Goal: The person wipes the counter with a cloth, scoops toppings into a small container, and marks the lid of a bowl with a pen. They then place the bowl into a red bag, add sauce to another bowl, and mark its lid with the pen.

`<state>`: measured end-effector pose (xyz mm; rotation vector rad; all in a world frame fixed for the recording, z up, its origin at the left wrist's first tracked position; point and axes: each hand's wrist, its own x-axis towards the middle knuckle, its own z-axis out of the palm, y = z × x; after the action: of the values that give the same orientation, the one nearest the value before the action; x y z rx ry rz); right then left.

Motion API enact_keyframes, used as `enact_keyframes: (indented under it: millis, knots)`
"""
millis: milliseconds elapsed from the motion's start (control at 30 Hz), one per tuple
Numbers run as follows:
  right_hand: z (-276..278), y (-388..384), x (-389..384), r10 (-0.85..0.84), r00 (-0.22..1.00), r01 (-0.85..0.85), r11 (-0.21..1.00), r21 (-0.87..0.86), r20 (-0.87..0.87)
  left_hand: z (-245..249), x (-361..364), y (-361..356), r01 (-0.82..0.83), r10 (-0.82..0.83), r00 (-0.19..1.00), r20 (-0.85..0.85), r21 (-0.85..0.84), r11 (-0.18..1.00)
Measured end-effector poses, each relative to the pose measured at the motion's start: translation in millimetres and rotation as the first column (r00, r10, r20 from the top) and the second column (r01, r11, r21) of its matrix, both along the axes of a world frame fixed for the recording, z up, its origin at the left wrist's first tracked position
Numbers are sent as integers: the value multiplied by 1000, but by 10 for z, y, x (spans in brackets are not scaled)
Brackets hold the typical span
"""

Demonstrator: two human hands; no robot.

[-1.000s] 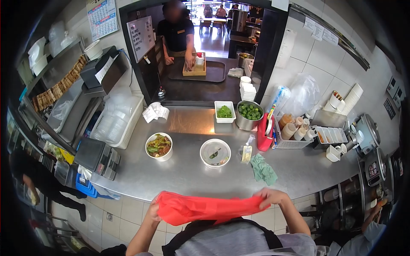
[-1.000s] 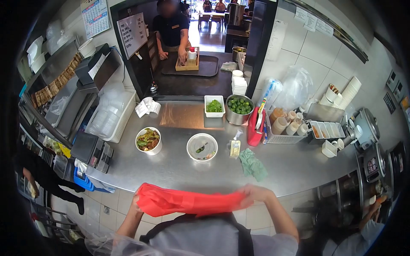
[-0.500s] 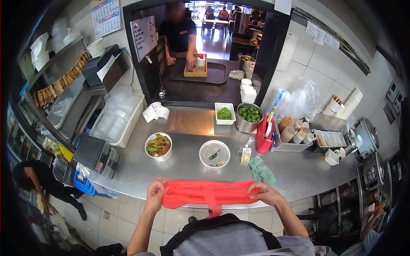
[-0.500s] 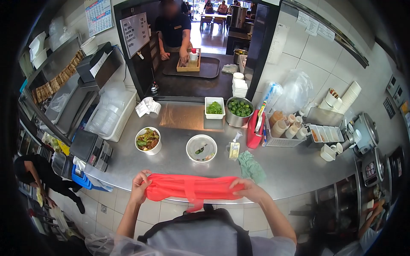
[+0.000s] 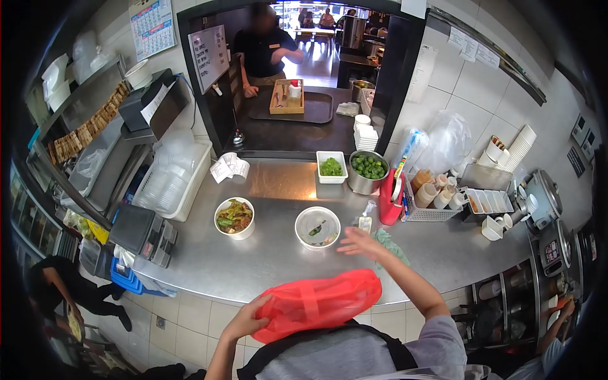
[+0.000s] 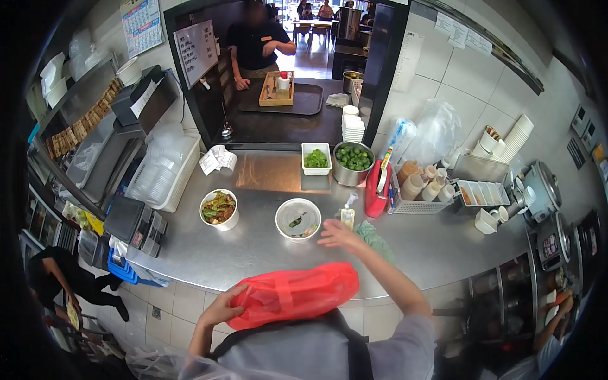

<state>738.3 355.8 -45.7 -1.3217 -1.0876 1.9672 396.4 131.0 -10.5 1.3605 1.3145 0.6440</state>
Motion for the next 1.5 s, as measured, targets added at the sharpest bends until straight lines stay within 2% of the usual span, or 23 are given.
enact_keyframes:
  millis: [67, 167, 267, 300, 400, 500, 567, 633, 733, 767, 800, 867, 900, 1000, 1033, 1133, 1233, 1267, 1333, 1367, 1467, 1500]
  knots:
    - [-99, -26, -343, -57, 998, 57, 998, -38, -11, 81, -84, -62, -6, 8, 1000, 17, -110, 994]
    - [-333, 80, -458, -111, 991, 107, 992, -64, -70, 85, -143, -163, -70, 75, 997, 31, -139, 988]
    - [-460, 270, -458, -69, 989, 54, 992, -117, -128, 6, -184, -148, 3, -3, 988, 155, 1, 1000]
    - [-483, 317, -450, -45, 988, 24, 990, -142, -145, -10, -197, -140, 15, -13, 987, 159, -12, 1000]
    - [-281, 359, -550, -22, 998, 19, 997, -71, -51, 15, -172, -63, 62, -59, 985, 164, -9, 998]
    - [166, 164, -647, 101, 991, -105, 994, -38, -87, 62, -44, 117, 126, -135, 983, 125, 72, 989]
    - [358, 20, -699, 183, 958, -204, 976, -73, -222, -13, 42, 282, 178, -185, 978, 91, 89, 980]
    - [463, -154, -755, 244, 910, -299, 946, -125, -334, -197, 62, 469, 175, -159, 957, 244, -43, 984]
    - [603, -440, -790, 289, 888, -355, 926, -132, -358, -275, -36, 620, 169, -54, 919, 391, -267, 949]
    - [628, -533, -787, 312, 909, -348, 933, -92, -276, -249, -71, 665, 168, -10, 907, 421, -340, 925]
    - [576, -582, -763, 369, 909, -371, 928, 29, -194, -220, -84, 679, 133, 46, 897, 439, -368, 920]
    - [406, -678, -699, 447, 895, -429, 866, 257, -13, -11, -66, 670, 64, 161, 869, 468, -429, 901]
    - [235, -686, -686, 460, 886, -449, 823, 349, 55, 15, -43, 695, 82, 140, 857, 496, -399, 913]
    - [183, -716, -647, 561, 816, -576, 770, 275, 140, 60, -43, 851, 116, 49, 894, 446, -334, 936]
    - [208, -734, -658, 557, 799, -599, 705, 381, 225, 134, -35, 914, 115, 3, 929, 369, -296, 948]
    - [330, -631, -755, 623, 708, -706, 602, 372, 333, 412, 48, 999, 136, -116, 987, 111, -188, 973]
    - [161, -462, -900, 596, 620, -782, 525, 337, 511, 458, 348, 967, 201, -213, 974, 81, 136, 970]
    - [-42, -376, -867, 516, 667, -745, 474, 469, 537, 451, 339, 896, 184, -193, 981, 22, 207, 961]
    - [-415, -95, -803, 342, 761, -645, 299, 704, 551, 460, 191, 681, 154, -128, 987, -95, 366, 918]
    - [-380, 25, -738, 306, 677, -734, 344, 586, 669, 524, 57, 547, 11, -14, 1000, 9, 273, 962]
    - [108, 148, -716, 387, 597, -755, 567, 330, 703, 184, -207, 336, 67, -25, 987, -157, 266, 962]
    - [55, 179, -754, 330, 602, -734, 587, 341, 727, 42, -97, 335, 165, 20, 901, -432, 385, 908]
